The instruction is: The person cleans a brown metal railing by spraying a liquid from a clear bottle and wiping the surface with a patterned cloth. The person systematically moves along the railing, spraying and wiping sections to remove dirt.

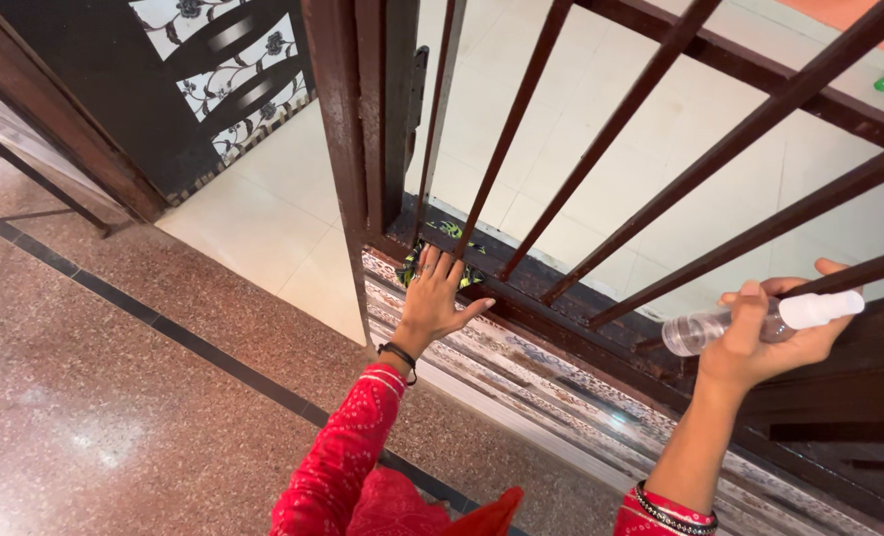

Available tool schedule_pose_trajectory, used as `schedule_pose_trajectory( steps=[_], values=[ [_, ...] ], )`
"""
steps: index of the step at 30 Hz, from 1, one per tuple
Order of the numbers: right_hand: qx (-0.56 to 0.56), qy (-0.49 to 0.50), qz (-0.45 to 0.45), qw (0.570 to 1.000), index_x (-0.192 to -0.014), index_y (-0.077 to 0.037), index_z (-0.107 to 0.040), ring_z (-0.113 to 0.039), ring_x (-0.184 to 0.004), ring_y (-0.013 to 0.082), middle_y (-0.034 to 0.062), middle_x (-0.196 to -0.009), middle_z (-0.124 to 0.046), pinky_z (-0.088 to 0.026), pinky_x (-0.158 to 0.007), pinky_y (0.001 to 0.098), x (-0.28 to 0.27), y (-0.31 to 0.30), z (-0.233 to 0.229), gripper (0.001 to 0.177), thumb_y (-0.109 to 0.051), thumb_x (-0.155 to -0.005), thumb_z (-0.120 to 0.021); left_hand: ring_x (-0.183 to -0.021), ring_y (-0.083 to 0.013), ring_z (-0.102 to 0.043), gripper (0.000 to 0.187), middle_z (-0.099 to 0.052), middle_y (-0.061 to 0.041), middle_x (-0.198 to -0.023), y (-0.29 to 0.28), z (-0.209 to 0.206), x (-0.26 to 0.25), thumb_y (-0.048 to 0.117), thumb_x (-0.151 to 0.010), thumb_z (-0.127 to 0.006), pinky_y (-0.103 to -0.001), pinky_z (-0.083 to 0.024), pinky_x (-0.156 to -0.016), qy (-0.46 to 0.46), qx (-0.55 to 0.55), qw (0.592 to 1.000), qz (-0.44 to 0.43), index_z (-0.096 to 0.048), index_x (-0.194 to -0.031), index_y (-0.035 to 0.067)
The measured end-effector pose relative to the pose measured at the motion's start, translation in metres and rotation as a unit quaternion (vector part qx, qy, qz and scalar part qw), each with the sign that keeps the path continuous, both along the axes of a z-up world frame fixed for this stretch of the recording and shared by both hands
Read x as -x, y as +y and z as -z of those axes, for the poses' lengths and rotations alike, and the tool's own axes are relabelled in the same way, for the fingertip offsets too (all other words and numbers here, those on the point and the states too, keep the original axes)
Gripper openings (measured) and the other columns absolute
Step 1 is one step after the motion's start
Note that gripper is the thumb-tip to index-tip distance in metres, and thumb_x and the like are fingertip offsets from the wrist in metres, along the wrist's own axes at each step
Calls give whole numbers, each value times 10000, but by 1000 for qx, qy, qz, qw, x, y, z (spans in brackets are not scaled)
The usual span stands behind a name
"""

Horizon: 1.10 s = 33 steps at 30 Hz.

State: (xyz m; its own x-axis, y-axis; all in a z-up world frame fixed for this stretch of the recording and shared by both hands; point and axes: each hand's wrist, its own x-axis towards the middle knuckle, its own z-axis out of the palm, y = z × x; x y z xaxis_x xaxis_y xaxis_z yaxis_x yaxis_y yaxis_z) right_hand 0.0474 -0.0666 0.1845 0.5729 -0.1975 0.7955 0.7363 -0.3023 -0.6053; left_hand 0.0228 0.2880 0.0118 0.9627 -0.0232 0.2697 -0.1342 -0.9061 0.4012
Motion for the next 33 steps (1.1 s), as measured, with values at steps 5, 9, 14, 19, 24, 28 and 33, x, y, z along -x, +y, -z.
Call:
schedule_pose_trajectory(
  steps=[5, 9, 14, 19, 24, 28, 33],
  values=[
    [-1, 9, 11, 1000, -1417, -17, -457, -573, -700, 140, 57, -887, -513, -610, -694, 265, 4, 4, -4, 429, 66, -1017, -587, -1386, -394, -404, 1185, -242, -277, -1647, 14, -20, -32, 913, -802, -270, -459, -466, -1043, 99, -10, 995, 16, -410, -1520, -19],
    [5, 5, 14, 1000, -1419, -15, -447, -577, -713, 143, 59, -909, -511, -617, -717, 269, 4, 4, -5, 435, 67, -1014, -583, -1462, -289, -385, 1278, -195, -288, -1678, 6, -33, -30, 947, -758, -259, -363, -585, -920, 101, -19, 995, -13, -349, -1566, -40],
    [-6, 8, 3, 1000, -1425, -26, -474, -569, -704, 138, 49, -868, -496, -601, -703, 261, 1, 0, 0, 429, 55, -1022, -598, -1493, -454, -223, 1213, -212, -278, -1630, -4, -1, -12, 965, -810, -288, -542, -382, -1122, -17, -90, 996, 7, -367, -1510, -22],
    [9, 1, 0, 1000, -1446, -27, -456, -573, -720, 136, 49, -883, -508, -609, -732, 262, 4, 0, -1, 470, 61, -997, -562, -1531, -515, -165, 1220, -273, -299, -1612, -8, 9, -14, 957, -801, -257, -597, -146, -1255, 95, -59, 993, 29, -414, -1504, -28],
    [-18, 8, -19, 1000, -1455, -21, -444, -552, -706, 131, 47, -890, -499, -602, -717, 262, 8, 8, -6, 459, 49, -1026, -590, -1476, -522, -155, 1278, -253, -320, -1586, -6, 2, -29, 982, -723, -258, -546, -95, -1151, 82, 5, 996, 39, -413, -1478, -37],
    [-22, 8, -35, 999, -1453, -17, -449, -571, -729, 138, 52, -910, -509, -618, -729, 271, 8, 8, -11, 473, 51, -1005, -581, -1520, -508, -133, 1249, -281, -318, -1600, -20, 2, -16, 972, -776, -231, -567, -36, -1255, 63, -85, 994, 16, -407, -1484, -41],
    [-37, 11, -41, 998, -1434, -12, -455, -607, -710, 140, 52, -859, -517, -585, -684, 258, 7, 10, -12, 431, 18, -1037, -621, -1521, -495, -114, 1274, -304, -280, -1602, -62, 2, 13, 963, -781, -158, -578, -30, -1259, 64, -113, 990, 62, -344, -1529, -51]
  ],
)
